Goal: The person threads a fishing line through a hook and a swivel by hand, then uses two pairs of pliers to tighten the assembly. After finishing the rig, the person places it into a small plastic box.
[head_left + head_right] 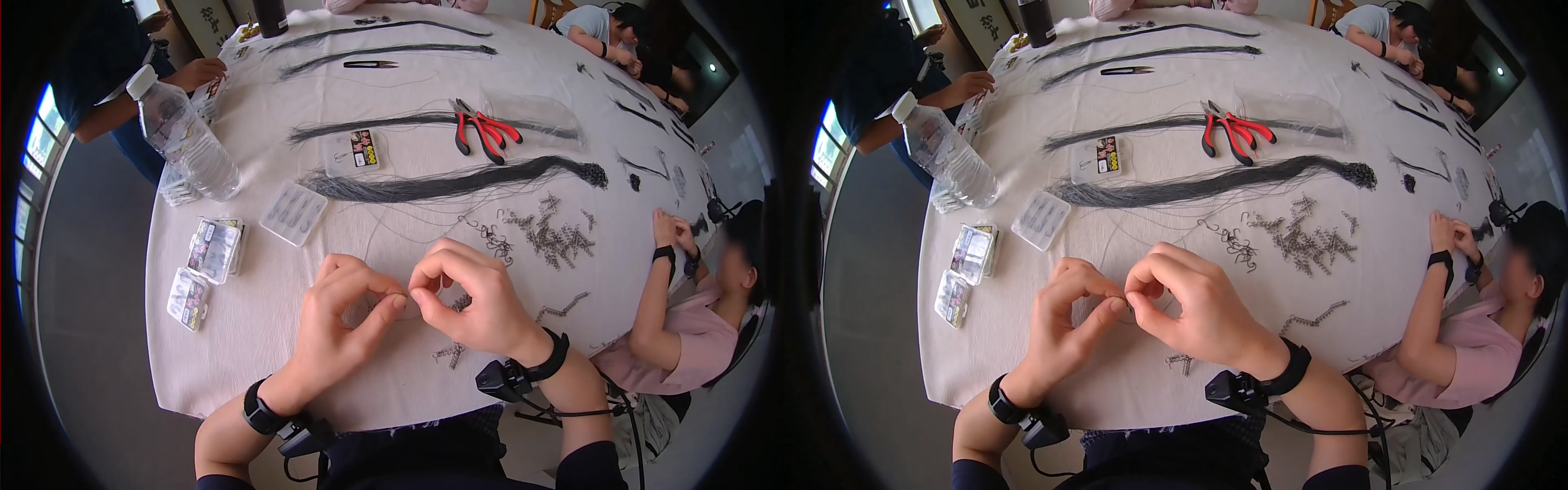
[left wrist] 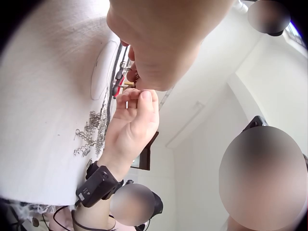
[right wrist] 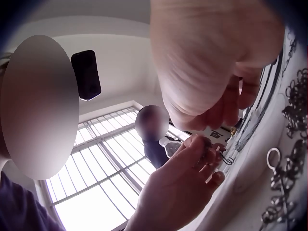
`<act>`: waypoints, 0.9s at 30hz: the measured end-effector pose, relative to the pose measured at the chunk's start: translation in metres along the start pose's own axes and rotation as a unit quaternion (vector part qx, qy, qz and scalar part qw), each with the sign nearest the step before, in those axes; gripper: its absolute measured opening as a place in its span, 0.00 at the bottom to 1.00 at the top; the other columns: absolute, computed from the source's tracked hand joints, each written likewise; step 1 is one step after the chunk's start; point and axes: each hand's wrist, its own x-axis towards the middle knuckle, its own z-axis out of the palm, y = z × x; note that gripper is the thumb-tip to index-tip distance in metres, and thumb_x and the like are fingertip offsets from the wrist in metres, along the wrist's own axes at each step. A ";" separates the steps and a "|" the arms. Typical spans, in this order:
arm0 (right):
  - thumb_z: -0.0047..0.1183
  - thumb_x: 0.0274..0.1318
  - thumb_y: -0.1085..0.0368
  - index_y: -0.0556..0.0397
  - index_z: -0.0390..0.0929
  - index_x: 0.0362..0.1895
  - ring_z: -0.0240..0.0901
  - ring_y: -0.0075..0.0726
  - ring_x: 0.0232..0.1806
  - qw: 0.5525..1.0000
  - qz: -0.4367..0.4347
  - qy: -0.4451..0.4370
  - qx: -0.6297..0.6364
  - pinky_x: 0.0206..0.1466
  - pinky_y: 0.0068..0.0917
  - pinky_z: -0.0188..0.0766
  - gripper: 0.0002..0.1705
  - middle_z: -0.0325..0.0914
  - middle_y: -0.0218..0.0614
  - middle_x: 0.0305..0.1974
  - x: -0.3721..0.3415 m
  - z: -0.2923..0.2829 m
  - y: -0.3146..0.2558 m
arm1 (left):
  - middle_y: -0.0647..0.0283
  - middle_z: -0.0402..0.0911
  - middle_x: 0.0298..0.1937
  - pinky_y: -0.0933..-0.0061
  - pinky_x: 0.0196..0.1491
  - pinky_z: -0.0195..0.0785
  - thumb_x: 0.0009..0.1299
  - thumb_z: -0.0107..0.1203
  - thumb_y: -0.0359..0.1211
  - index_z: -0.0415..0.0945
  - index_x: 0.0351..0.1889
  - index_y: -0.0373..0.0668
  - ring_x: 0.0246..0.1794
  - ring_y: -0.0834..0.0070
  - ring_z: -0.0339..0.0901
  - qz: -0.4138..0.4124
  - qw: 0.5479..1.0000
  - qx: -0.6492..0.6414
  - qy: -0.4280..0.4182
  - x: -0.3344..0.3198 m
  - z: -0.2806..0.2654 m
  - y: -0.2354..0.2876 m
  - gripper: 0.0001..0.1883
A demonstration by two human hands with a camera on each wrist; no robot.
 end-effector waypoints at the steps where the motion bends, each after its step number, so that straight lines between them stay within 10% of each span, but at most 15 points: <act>1: 0.62 0.51 0.77 0.56 0.79 0.34 0.76 0.29 0.32 1.000 0.001 0.009 0.012 0.35 0.26 0.70 0.06 0.78 0.32 0.32 0.000 0.000 0.000 | 0.66 0.82 0.31 0.68 0.46 0.67 0.62 0.67 0.27 0.84 0.34 0.42 0.40 0.66 0.72 0.001 1.000 0.002 -0.001 0.000 0.000 0.000 0.04; 27: 0.58 0.51 0.76 0.55 0.74 0.33 0.71 0.26 0.30 0.999 0.029 -0.007 0.027 0.35 0.25 0.69 0.06 0.74 0.30 0.31 0.000 0.004 0.006 | 0.67 0.83 0.33 0.67 0.47 0.67 0.64 0.66 0.27 0.82 0.34 0.42 0.40 0.66 0.73 -0.021 1.000 -0.017 0.002 -0.002 0.002 0.000 0.04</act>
